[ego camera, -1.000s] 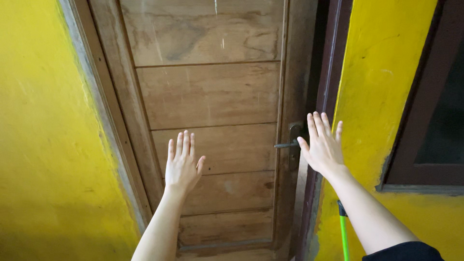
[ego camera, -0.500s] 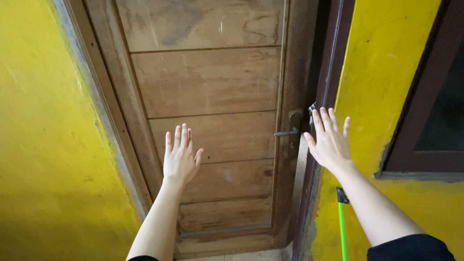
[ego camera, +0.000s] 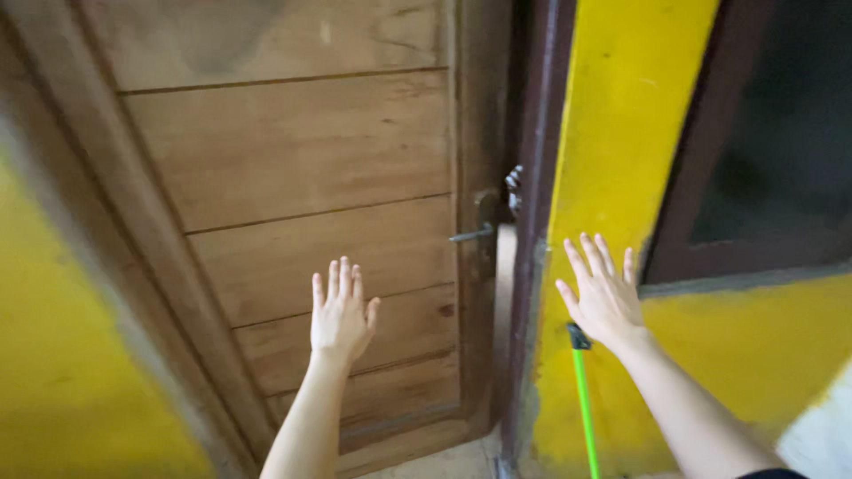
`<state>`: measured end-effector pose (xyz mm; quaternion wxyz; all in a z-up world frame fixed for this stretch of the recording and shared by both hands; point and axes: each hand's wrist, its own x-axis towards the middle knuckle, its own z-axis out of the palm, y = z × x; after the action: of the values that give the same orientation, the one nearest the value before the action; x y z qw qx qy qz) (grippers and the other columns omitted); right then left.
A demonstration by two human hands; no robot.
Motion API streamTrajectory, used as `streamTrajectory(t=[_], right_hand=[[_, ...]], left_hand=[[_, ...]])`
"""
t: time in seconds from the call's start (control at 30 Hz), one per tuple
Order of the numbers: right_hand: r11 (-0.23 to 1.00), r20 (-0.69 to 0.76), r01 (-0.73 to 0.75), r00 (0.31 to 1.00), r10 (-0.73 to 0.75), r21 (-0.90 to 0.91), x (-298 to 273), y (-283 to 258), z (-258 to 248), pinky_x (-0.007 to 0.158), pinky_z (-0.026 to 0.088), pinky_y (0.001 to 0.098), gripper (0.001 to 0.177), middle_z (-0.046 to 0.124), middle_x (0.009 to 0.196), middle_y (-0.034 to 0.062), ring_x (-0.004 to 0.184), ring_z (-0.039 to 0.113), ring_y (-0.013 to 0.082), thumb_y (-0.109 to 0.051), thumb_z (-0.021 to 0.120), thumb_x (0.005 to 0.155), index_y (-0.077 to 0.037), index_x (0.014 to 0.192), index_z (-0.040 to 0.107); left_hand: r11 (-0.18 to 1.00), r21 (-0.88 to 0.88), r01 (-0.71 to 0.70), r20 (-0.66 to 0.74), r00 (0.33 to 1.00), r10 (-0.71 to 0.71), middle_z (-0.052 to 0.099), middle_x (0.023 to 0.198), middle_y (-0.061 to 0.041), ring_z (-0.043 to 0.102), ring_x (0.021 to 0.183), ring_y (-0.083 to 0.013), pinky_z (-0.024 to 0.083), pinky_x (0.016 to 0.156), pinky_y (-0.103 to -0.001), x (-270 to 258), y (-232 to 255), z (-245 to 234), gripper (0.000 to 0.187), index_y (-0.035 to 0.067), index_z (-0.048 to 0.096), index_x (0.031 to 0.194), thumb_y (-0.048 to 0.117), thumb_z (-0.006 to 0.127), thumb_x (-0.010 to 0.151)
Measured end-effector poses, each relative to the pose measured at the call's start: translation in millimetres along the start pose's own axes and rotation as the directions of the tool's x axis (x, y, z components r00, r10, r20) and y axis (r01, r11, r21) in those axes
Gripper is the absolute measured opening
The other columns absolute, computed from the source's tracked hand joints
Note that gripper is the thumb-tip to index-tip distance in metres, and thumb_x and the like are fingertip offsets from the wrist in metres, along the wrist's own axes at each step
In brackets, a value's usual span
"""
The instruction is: The person uses a long-handled green broom to sweep dust and debris from the yellow wall surrounding a small window. They repeatedly brush the wall surface and the window frame, moving the broom up and down to dislodge dirt.
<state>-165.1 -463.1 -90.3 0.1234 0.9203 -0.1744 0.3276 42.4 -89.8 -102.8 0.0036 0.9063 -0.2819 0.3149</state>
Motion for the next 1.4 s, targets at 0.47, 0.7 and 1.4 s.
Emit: streamTrajectory(t=[0.47,0.7,1.4], right_hand=[[0.947,0.345,-0.148,0.906,0.245,-0.283,-111.9,117.3,26.1,0.123,0.012,0.0614,0.075,0.023,0.164,0.0083,0.154,0.018,0.0251,-0.049,0.048,0.094,-0.023,0.161,0.024],[0.969,0.686,-0.050,0.697,0.209,-0.244,-100.3,89.2,107.1,0.121,0.014,0.0619,0.071,0.006,0.173,0.0100,0.154,0.009,0.0294,-0.047,0.042,0.103,-0.014,0.158,0.012],[0.956,0.750,-0.291,0.640,0.163,0.040,-86.2,39.2,255.3,0.120,0.038,0.0429,0.080,0.039,0.149,0.0102,0.139,0.043,0.0307,-0.023,0.082,0.076,-0.008,0.144,0.043]], left_hand=[[0.832,-0.412,-0.371,0.105,0.888,0.447,0.027,0.163,-0.019,0.020,0.153,-0.0322,0.010,0.124,-0.053,43.2,247.8,61.2,0.075,-0.001,0.032,0.153,0.044,0.049,0.097],[0.733,-0.473,-0.488,0.104,0.796,0.597,0.022,0.167,-0.017,0.015,0.151,-0.0308,0.011,0.121,-0.047,46.3,308.6,133.2,0.079,-0.002,0.023,0.159,0.041,0.047,0.097],[0.604,-0.728,-0.325,0.216,0.727,0.652,0.033,0.161,-0.020,0.028,0.151,-0.0335,0.022,0.123,-0.046,-9.9,376.8,245.2,0.078,-0.005,0.028,0.157,0.030,0.058,0.095]])
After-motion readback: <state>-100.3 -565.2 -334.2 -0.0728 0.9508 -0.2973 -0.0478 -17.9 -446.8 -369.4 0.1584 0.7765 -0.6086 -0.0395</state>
